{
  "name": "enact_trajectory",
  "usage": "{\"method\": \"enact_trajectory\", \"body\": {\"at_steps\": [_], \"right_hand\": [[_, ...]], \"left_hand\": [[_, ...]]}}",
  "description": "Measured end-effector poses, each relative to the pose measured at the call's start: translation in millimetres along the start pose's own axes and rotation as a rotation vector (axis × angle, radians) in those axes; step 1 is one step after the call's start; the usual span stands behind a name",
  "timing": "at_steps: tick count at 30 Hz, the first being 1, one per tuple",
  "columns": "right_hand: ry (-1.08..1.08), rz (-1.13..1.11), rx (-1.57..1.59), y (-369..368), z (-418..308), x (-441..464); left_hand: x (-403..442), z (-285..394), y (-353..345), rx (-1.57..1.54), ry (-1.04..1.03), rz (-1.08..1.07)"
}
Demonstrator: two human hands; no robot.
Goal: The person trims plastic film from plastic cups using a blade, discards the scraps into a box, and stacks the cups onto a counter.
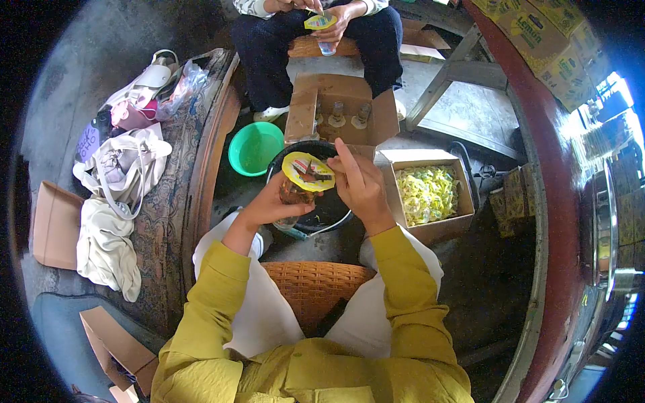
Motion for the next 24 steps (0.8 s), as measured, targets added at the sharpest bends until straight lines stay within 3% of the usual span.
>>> {"method": "enact_trajectory", "body": {"at_steps": [9, 12, 15, 18, 24], "right_hand": [[0.038, -0.004, 0.061, 1, -7, -2], [0.025, -0.018, 0.053, 3, -6, 1], [-0.016, -0.01, 0.043, -1, 3, -2], [-0.023, -0.022, 0.005, 3, 6, 0], [-0.049, -0.075, -0.084, 2, 10, -1]], "left_hand": [[-4, -9, 0, -0.381, 0.115, -0.449], [-6, -12, 3, -0.298, 0.187, -0.234], [-3, 2, 1, -0.238, 0.1, -0.189], [5, 7, 3, -0.038, -0.129, -0.083], [6, -6, 18, -0.155, 0.018, 0.032]]}}
Point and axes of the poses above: each hand's wrist, its own x-axis towards the middle knuckle, its own y-axis out of the back of the hand, z = x × y, the point moved 3 cm from there along x, towards the middle knuckle, and after that the axes turned 11 degrees about -z, right-handed, at the moved point
